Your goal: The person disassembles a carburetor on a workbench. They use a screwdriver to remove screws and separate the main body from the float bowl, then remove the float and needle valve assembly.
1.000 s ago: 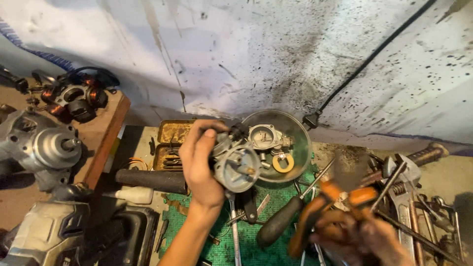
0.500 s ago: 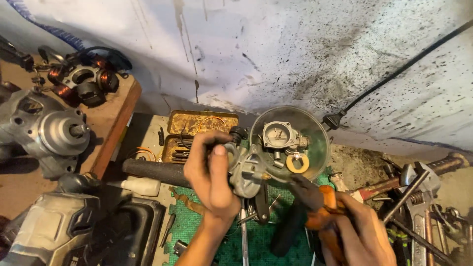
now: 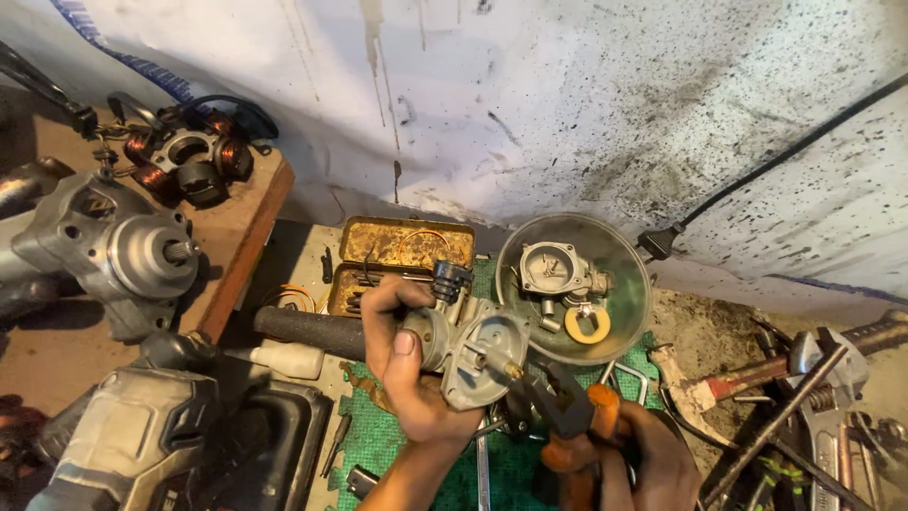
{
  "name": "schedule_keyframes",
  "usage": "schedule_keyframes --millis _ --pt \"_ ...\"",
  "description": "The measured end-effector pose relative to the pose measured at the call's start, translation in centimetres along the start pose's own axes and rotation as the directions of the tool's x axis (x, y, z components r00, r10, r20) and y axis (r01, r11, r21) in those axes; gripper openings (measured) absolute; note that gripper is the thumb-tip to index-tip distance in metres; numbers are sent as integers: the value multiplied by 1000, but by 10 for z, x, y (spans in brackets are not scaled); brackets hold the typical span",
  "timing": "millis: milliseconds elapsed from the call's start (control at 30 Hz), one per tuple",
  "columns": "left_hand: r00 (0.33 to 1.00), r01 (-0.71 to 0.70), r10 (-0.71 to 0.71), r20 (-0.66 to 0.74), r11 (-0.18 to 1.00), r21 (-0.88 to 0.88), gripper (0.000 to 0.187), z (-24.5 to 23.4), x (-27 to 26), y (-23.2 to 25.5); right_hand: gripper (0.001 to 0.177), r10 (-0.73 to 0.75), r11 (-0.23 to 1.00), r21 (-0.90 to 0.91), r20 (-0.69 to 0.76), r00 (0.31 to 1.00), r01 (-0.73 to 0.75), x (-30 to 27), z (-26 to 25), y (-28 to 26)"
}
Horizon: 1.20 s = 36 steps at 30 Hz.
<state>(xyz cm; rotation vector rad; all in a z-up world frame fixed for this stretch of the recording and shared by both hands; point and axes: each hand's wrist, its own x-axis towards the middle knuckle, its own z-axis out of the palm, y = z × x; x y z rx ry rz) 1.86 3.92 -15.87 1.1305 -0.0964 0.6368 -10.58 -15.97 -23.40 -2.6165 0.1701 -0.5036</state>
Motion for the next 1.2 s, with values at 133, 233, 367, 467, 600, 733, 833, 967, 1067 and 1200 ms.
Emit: schedule_keyframes --millis 133,233,367,467,600,733,833,967,1067,1200 --pt "995 90 -95 -44 991 -97 41 4 3 3 38 209 956 201 39 977 -212 -1 5 -1" --pt "990 117 -128 -53 977 -177 39 4 2 1 41 229 958 159 74 971 -238 -3 7 -6" --pt "996 87 -91 -18 985 -148 40 2 -2 3 44 284 946 142 60 957 -290 -8 15 -16" --pt "994 106 -109 -9 983 -152 41 3 -3 6 43 287 946 158 11 958 -285 -11 20 -18" --pt "995 98 -95 21 981 -169 41 1 -3 1 34 310 935 138 139 941 -328 -5 10 -16" --pt "993 116 -113 30 981 -156 44 0 -4 4 43 260 668 582 401 878 -464 -30 49 71" --pt "989 131 -111 101 967 -220 48 -2 -8 1 45 338 466 717 397 853 -518 -40 62 69" --pt "990 44 -15 137 977 -210 55 2 -13 -11 43 197 929 257 263 945 -265 -25 42 38" --pt "984 20 6 177 989 -145 61 0 -11 -2 52 97 986 115 205 974 -123 -17 23 11" --pt "955 174 -141 261 979 -109 73 -1 -1 15 55 109 990 78 140 984 -121 -11 5 -21"
